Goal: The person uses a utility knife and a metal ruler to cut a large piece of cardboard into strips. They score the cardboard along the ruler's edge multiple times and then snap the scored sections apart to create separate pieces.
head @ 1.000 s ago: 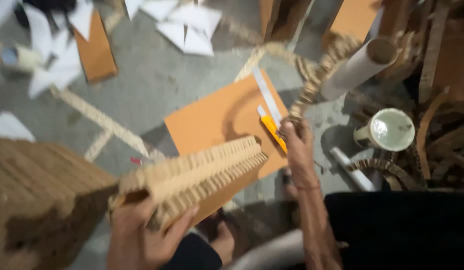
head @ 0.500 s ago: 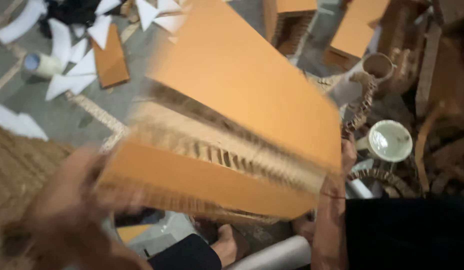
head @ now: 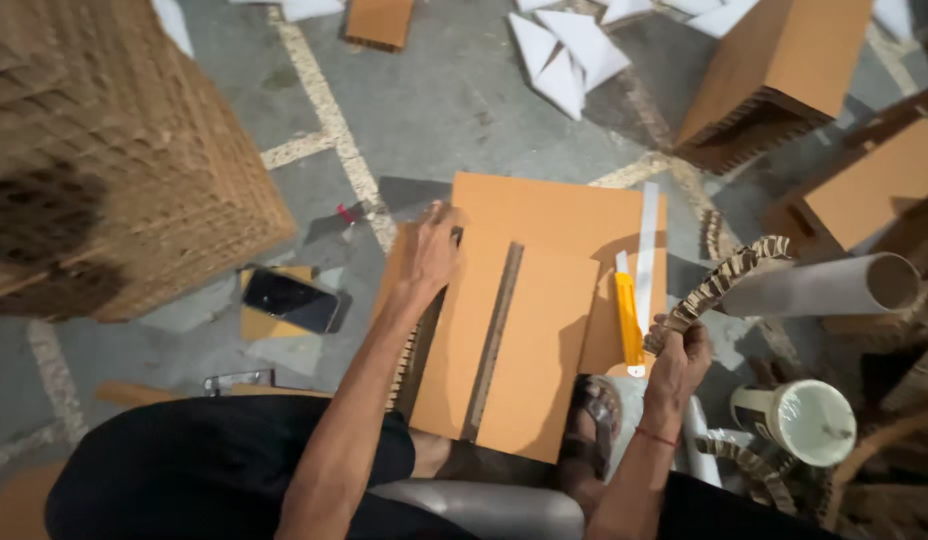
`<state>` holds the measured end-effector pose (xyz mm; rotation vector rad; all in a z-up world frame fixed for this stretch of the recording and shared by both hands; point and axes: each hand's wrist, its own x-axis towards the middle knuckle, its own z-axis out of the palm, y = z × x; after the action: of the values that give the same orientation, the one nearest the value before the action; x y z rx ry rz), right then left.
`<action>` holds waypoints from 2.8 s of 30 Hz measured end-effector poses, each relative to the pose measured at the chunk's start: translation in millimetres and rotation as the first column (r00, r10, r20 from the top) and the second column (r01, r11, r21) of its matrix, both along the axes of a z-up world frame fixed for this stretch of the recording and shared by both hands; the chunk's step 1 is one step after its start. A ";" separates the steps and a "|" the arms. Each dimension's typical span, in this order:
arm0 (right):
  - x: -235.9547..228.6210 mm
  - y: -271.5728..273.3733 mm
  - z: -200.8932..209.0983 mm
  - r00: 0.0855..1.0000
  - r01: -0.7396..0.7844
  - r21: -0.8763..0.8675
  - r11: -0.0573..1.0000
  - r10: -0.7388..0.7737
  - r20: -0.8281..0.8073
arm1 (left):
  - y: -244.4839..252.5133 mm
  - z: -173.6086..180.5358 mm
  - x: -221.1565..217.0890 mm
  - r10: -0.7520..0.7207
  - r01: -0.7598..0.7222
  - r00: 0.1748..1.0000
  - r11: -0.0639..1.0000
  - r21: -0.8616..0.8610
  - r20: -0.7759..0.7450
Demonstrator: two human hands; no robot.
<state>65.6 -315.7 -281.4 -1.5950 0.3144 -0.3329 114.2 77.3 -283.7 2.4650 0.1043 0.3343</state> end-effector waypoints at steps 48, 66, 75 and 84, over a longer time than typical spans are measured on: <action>15.8 1.9 31.3 0.959 -0.266 -0.819 0.509 0.057 -0.276 | -2.9 -33.0 8.3 0.410 -0.425 0.903 0.811 -0.403 -0.128; -24.8 40.3 71.3 0.727 -0.485 -0.523 0.701 -0.010 -0.687 | 9.5 108.1 -28.4 0.068 -0.297 0.943 0.613 -0.733 -0.326; -14.7 30.1 80.3 0.813 -0.370 -0.671 0.643 -0.126 -0.568 | -14.9 50.4 -9.1 0.223 -0.263 0.959 0.930 -0.258 -0.173; 100.2 105.5 25.7 0.926 -0.359 0.318 0.878 0.378 0.002 | -112.7 89.5 -28.0 -0.383 0.554 0.705 0.823 0.125 -0.597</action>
<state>165.8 -210.3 -255.7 -1.3151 0.0953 0.0614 86.2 -35.4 -194.2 2.6916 -0.3759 -0.6473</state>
